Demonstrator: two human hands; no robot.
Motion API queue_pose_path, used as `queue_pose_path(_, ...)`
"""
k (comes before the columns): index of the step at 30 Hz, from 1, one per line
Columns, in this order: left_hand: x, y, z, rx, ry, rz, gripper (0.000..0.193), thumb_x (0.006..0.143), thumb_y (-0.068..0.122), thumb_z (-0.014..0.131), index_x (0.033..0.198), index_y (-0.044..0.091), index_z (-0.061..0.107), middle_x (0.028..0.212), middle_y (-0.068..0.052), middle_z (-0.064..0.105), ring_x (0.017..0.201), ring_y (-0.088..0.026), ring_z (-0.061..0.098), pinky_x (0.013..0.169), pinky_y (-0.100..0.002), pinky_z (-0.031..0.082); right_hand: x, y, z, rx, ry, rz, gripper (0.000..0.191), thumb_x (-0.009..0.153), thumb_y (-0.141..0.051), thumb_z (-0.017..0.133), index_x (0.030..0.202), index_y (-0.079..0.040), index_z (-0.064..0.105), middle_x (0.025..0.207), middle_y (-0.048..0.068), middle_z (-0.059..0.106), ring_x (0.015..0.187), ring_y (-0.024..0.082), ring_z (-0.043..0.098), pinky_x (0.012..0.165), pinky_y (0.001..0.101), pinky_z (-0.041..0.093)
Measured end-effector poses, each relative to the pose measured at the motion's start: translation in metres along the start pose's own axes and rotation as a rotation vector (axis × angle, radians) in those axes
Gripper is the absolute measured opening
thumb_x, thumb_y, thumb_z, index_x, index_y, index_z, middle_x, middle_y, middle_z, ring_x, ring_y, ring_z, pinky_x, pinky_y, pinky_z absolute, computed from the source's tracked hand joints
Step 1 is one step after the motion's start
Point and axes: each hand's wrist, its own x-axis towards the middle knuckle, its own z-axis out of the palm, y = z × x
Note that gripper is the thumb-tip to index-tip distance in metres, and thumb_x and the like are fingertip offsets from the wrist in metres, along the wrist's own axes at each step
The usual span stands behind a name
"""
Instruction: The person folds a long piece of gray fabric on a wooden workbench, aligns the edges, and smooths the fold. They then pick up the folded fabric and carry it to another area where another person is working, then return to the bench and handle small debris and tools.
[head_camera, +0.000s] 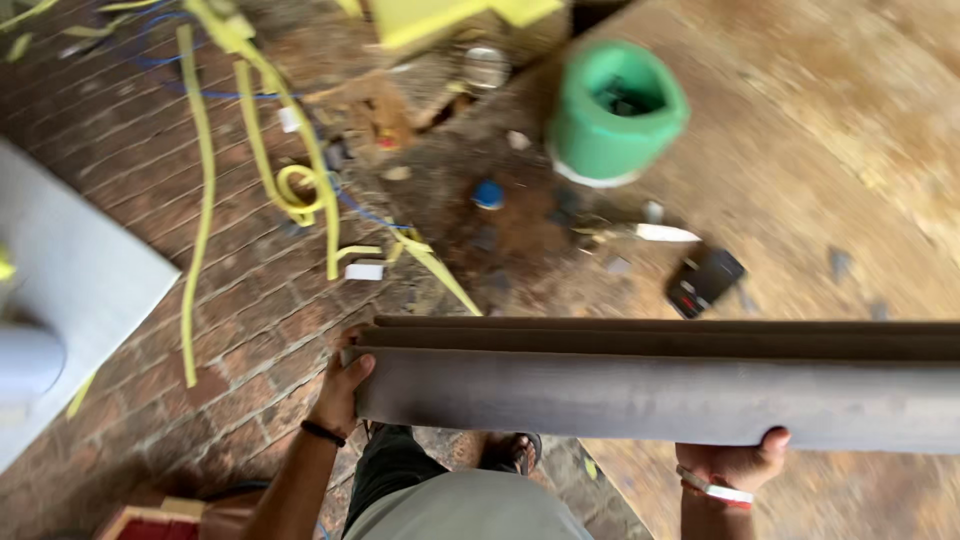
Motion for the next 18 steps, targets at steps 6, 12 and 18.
queue_pose_path(6,-0.027,0.038,-0.179,-0.196,0.340,0.340,0.072,0.078,0.042,0.083,0.135,0.009,0.055,0.128,-0.007,0.064,0.120,-0.025,0.059,0.100,-0.042,0.051,0.059,0.164,0.189,0.102,-0.383,0.261,0.079,0.084,-0.051,0.087,0.143,-0.011,0.054,0.139,0.007,0.062,0.130,0.031,0.059,0.116,0.0542,0.046)
queue_pose_path(12,-0.042,0.124,-0.359,-0.230,0.545,0.455,0.070,0.078,0.046,0.083,0.131,0.007,0.056,0.127,-0.013,0.066,0.115,-0.030,0.064,0.095,-0.047,0.055,0.043,0.361,0.377,0.242,-0.528,0.445,0.074,0.086,-0.042,0.088,0.144,-0.009,0.055,0.139,0.008,0.062,0.130,0.031,0.058,0.118,0.0532,0.045)
queue_pose_path(18,-0.011,0.207,-0.474,-0.256,0.792,0.429,0.070,0.074,0.044,0.080,0.132,0.011,0.058,0.123,-0.011,0.066,0.112,-0.027,0.064,0.095,-0.044,0.052,0.045,0.517,0.525,0.304,-0.621,0.637,0.077,0.084,-0.039,0.086,0.149,-0.010,0.057,0.145,0.008,0.064,0.135,0.033,0.059,0.119,0.0543,0.043)
